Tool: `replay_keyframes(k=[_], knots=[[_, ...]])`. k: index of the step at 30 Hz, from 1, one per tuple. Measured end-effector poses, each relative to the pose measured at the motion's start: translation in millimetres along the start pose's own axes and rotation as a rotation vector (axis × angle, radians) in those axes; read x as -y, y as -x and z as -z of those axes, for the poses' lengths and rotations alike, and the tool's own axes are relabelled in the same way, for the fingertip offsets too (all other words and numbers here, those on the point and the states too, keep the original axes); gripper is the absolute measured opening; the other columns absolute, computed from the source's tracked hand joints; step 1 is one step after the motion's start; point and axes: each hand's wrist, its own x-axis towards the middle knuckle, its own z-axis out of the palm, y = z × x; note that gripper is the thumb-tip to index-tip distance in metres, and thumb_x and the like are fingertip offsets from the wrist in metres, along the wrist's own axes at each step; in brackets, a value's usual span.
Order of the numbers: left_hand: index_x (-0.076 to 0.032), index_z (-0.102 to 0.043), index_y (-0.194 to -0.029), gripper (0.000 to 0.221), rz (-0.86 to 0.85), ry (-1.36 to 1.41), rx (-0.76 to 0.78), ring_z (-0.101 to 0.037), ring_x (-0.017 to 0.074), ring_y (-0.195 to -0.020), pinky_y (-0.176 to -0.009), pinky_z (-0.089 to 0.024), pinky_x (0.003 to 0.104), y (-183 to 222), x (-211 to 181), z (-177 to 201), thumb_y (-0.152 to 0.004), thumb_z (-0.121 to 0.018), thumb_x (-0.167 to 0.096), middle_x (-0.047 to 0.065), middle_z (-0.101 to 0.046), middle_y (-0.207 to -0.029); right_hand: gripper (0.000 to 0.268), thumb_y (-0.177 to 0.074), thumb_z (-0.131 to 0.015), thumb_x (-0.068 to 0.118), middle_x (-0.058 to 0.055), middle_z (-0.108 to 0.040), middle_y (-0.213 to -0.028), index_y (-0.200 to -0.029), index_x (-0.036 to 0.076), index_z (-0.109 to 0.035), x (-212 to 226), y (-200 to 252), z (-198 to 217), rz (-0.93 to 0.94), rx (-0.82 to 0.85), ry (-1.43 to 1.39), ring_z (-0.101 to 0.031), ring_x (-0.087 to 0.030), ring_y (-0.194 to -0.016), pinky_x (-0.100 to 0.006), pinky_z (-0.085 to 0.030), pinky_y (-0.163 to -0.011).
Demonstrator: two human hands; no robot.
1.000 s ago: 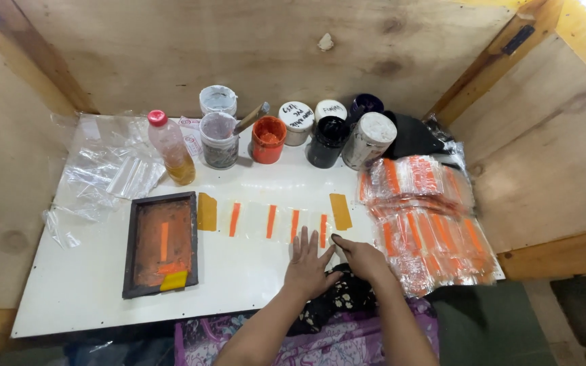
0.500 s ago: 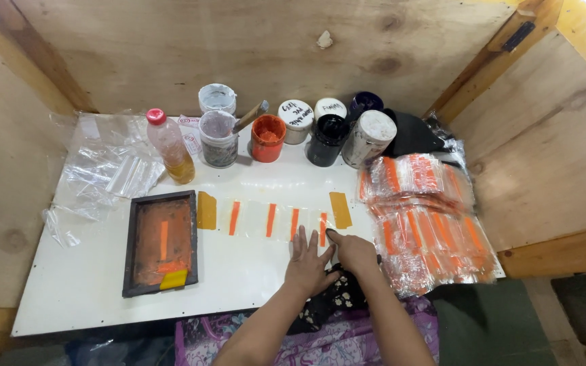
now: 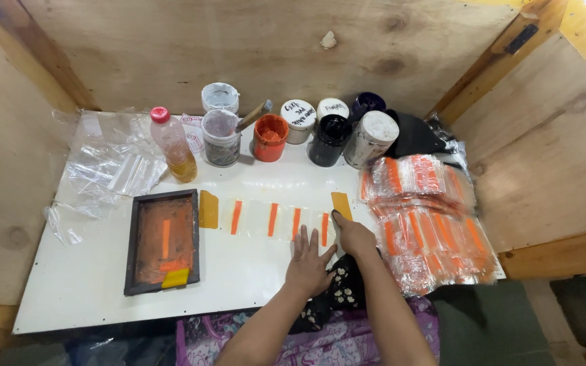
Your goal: Arranging and inspecting small orange strips on a workbench, likely checking for ink dryness or color quality in a screen printing context.
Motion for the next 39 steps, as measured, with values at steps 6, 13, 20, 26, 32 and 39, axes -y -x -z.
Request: replay_keyframes(k=[6, 13, 20, 26, 32, 39], knots=[[-0.034, -0.028, -0.161, 0.073, -0.044, 0.007, -0.031, 0.007, 0.0507, -0.156, -0.124, 0.011, 0.056, 1.1, 0.9, -3.4, -0.096, -0.043, -0.062, 0.022, -0.014, -0.170, 0.046, -0.106, -0.037, 0.024, -0.017, -0.070, -0.133, -0.142, 0.037, -0.063, -3.3, 49.2, 15.5, 0.047, 0.088, -0.064, -0.061, -0.039, -0.131, -0.052, -0.048, -0.110], [-0.026, -0.053, -0.144, 0.060, -0.185, 0.004, -0.527, -0.015, 0.0431, -0.156, -0.119, 0.003, 0.060, -23.2, 26.5, -80.2, -0.093, -0.057, -0.057, 0.017, -0.040, -0.159, 0.046, -0.103, -0.044, 0.027, -0.019, -0.068, -0.135, -0.145, 0.035, -0.059, -0.7, 56.6, 13.3, 0.063, 0.072, -0.137, -0.059, -0.040, -0.132, -0.052, -0.048, -0.111], [-0.028, -0.045, -0.153, 0.069, 0.146, 0.091, -0.420, -0.010, 0.0481, -0.154, -0.117, -0.007, 0.071, 28.5, 62.7, -34.7, -0.095, -0.053, -0.065, 0.023, -0.027, -0.164, 0.052, -0.099, -0.056, 0.020, -0.022, -0.066, -0.136, -0.151, 0.019, -0.054, 39.4, 46.2, -9.7, 0.259, 0.030, -0.345, -0.059, -0.042, -0.131, -0.053, -0.047, -0.109], [-0.033, -0.041, -0.156, 0.075, 0.243, 0.100, -0.286, -0.005, 0.0490, -0.155, -0.120, -0.003, 0.068, 44.2, 69.4, -7.9, -0.092, -0.052, -0.070, 0.024, -0.019, -0.167, 0.045, -0.104, -0.045, 0.026, -0.013, -0.071, -0.131, -0.146, 0.037, -0.057, 85.3, 38.5, -19.3, 0.243, 0.064, -0.161, -0.062, -0.037, -0.128, -0.050, -0.050, -0.106], [-0.034, -0.037, -0.158, 0.082, 0.288, 0.103, -0.196, 0.001, 0.0496, -0.156, -0.121, 0.000, 0.067, 49.8, 76.8, 8.1, -0.089, -0.048, -0.077, 0.024, -0.015, -0.168, 0.050, -0.102, -0.041, 0.024, -0.008, -0.072, -0.128, -0.143, 0.048, -0.057, 100.3, 34.1, -27.4, 0.228, 0.117, 0.033, -0.064, -0.032, -0.127, -0.047, -0.051, -0.104], [-0.036, -0.030, -0.161, 0.087, 0.297, 0.126, -0.056, 0.006, 0.0495, -0.156, -0.124, 0.008, 0.062, 60.2, 74.6, 29.3, -0.087, -0.042, -0.080, 0.019, -0.012, -0.171, 0.058, -0.100, -0.041, 0.015, -0.011, -0.071, -0.126, -0.147, 0.047, -0.052, 113.2, 42.6, -26.5, 0.259, 0.150, 0.183, -0.065, -0.032, -0.124, -0.049, -0.053, -0.101]])
